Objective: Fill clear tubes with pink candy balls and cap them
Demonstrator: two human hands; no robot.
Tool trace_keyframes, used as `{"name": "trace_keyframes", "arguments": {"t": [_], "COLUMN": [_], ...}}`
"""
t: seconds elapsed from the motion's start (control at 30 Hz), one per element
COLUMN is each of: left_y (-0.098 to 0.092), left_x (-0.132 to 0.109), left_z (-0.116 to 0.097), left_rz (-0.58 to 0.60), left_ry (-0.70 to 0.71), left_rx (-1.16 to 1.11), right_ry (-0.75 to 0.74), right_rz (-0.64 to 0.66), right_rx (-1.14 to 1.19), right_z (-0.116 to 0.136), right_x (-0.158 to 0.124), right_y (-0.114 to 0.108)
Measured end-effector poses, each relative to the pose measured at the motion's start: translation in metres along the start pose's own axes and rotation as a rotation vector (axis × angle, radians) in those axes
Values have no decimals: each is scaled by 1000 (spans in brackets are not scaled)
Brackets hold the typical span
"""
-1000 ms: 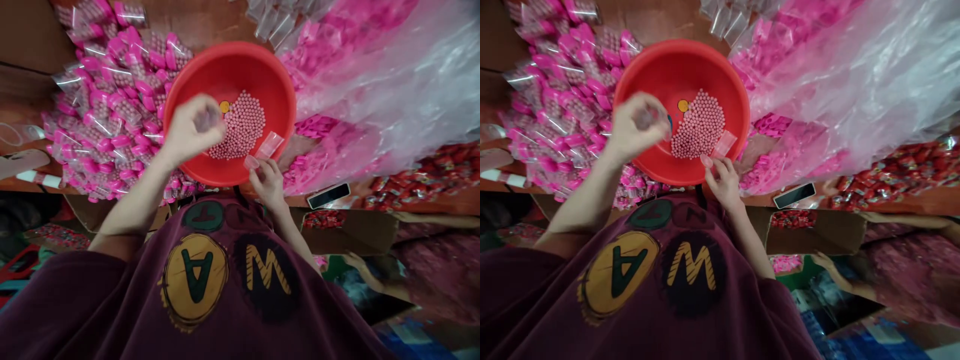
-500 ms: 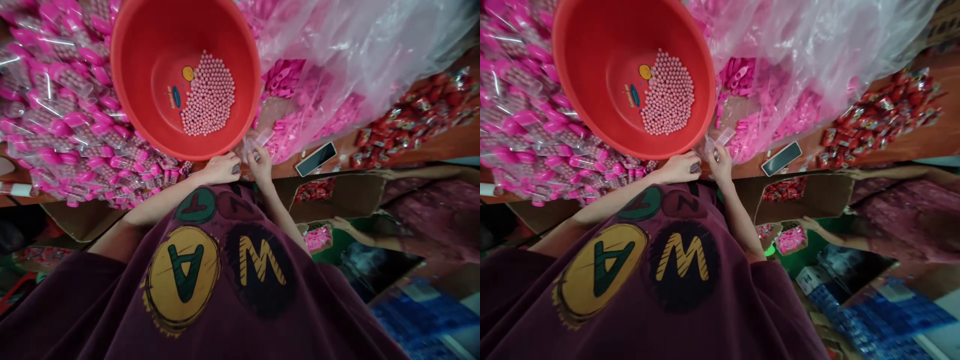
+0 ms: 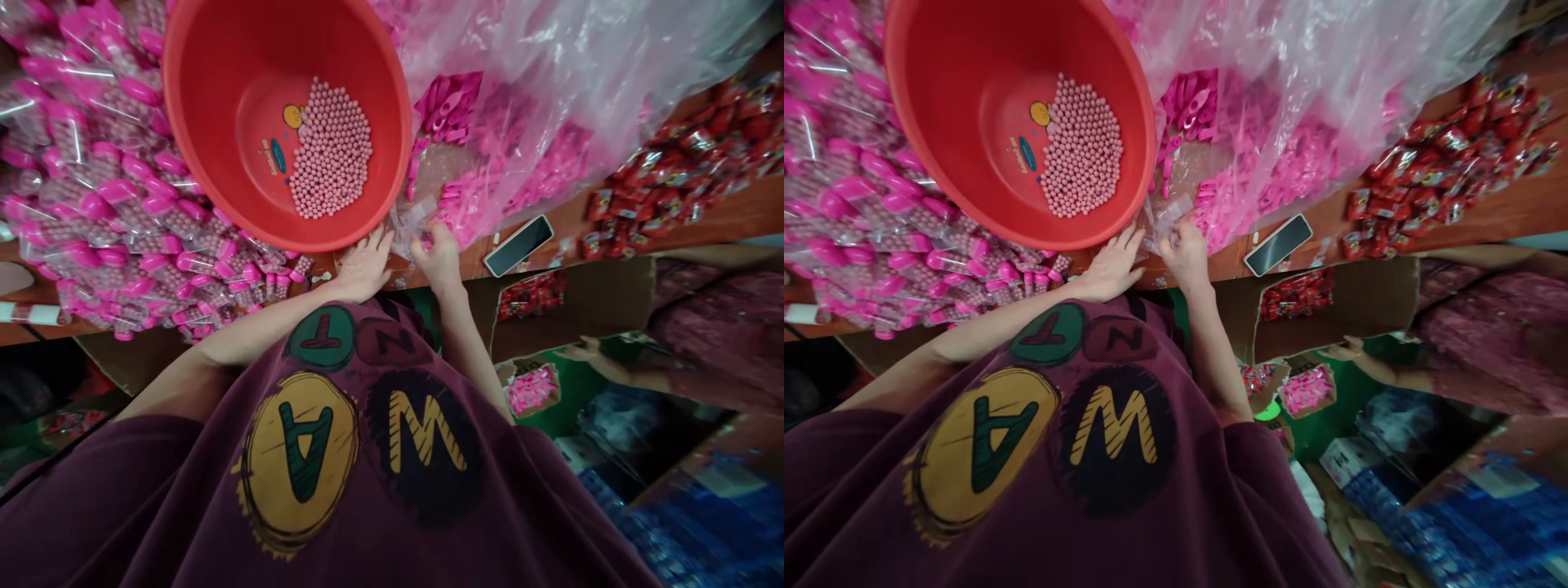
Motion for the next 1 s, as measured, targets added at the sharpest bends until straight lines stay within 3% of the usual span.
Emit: {"name": "trace_keyframes", "arguments": {"t": [0.13, 0.23, 0.43, 0.53, 0.67, 0.83, 0.93, 1.0], "left_y": [-13, -5, 4, 4, -1, -4, -15, -37], "left_x": [-26, -36, -55, -58, -57, -55, -66, -77], "left_z": [-12, -12, 14, 30, 34, 20, 41, 70], "left_rz": [-8, 85, 142, 171, 228, 178, 52, -97], "left_ry": [92, 230, 371, 222, 40, 83, 42, -27], "left_rx": [-27, 48, -46, -11, 176, 262, 346, 335], "right_ry": [-10, 7, 76, 119, 80, -275, -439, -476], "right_rz": [190, 342, 676, 722, 676, 678, 730, 659], "right_rx": [113, 334, 849, 914, 800, 448, 374, 262], "right_z": [49, 70, 76, 73, 80, 111, 121, 114], "right_x": [-36, -61, -90, -93, -82, -51, -30, -1], "right_y": [-1, 16, 50, 62, 73, 52, 33, 21]}}
Point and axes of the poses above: each hand's wrist, its own x-axis towards the middle knuckle, its own y-axis out of the palm, z = x × y, the point moved 10 cm from there along x, towards the middle knuckle, and after that the axes turned 9 degrees about -y, right-handed, at the moved point
